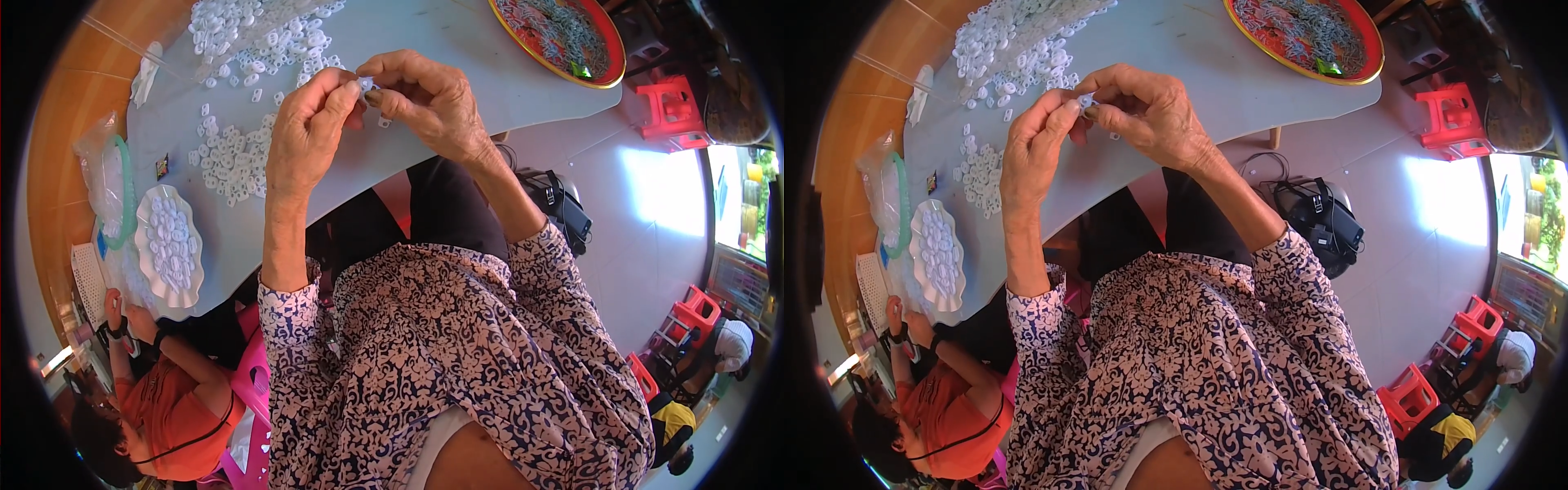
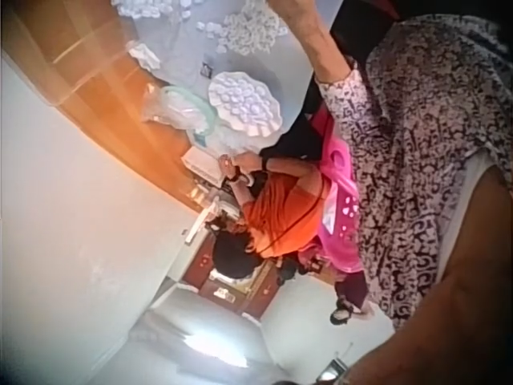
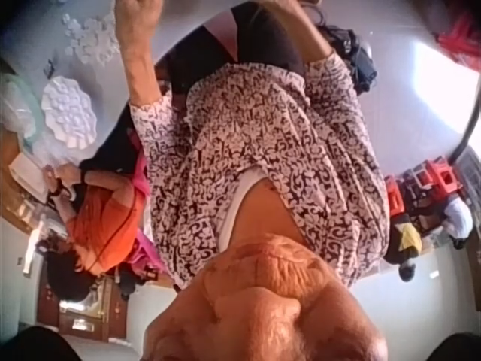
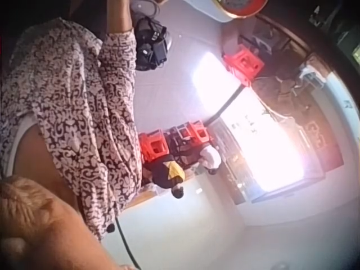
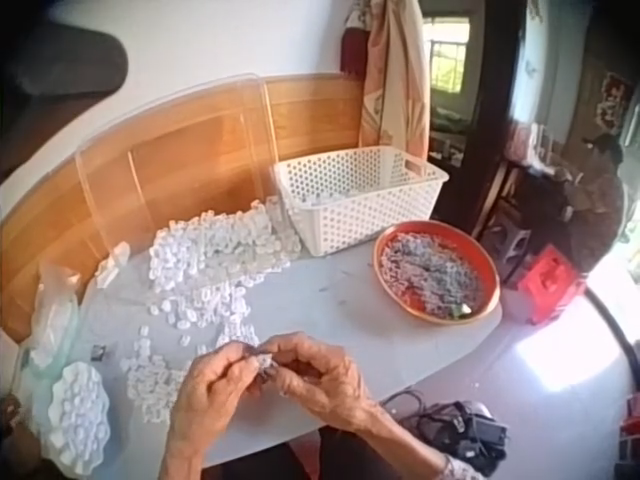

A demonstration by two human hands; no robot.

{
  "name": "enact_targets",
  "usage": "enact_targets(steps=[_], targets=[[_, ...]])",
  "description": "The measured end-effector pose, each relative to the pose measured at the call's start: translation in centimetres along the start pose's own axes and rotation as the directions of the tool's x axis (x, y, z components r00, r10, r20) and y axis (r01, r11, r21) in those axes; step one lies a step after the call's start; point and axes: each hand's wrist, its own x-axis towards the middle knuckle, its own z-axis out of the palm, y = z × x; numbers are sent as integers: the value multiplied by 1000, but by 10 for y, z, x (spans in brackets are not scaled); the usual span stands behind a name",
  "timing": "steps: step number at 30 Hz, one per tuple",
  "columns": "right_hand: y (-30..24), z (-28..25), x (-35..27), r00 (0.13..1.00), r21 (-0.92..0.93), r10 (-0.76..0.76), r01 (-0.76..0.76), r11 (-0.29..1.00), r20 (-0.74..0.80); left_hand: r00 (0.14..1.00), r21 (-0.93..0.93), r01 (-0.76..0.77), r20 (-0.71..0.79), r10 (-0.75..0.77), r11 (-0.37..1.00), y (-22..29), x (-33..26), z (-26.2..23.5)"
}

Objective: Assembling small white plastic components by hand on a workspace table.

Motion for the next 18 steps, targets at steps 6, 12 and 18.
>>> enact_targets(steps=[6, 12, 18], targets=[[4, -1, 2, 998, 78, -56, 57, 995, -22, 996, -22, -45, -78, 43, 999, -2, -1, 10], [2, -1, 3, 1000, 43, -28, 28, 999, -15, 988, -1, -43, -148, 42, 999, 3, -7, 19], [-3, 2, 3, 998, 8, 33, -33, 999, 49, 978, -140, -57, -209, 26, 988, -14, -5, 17]])
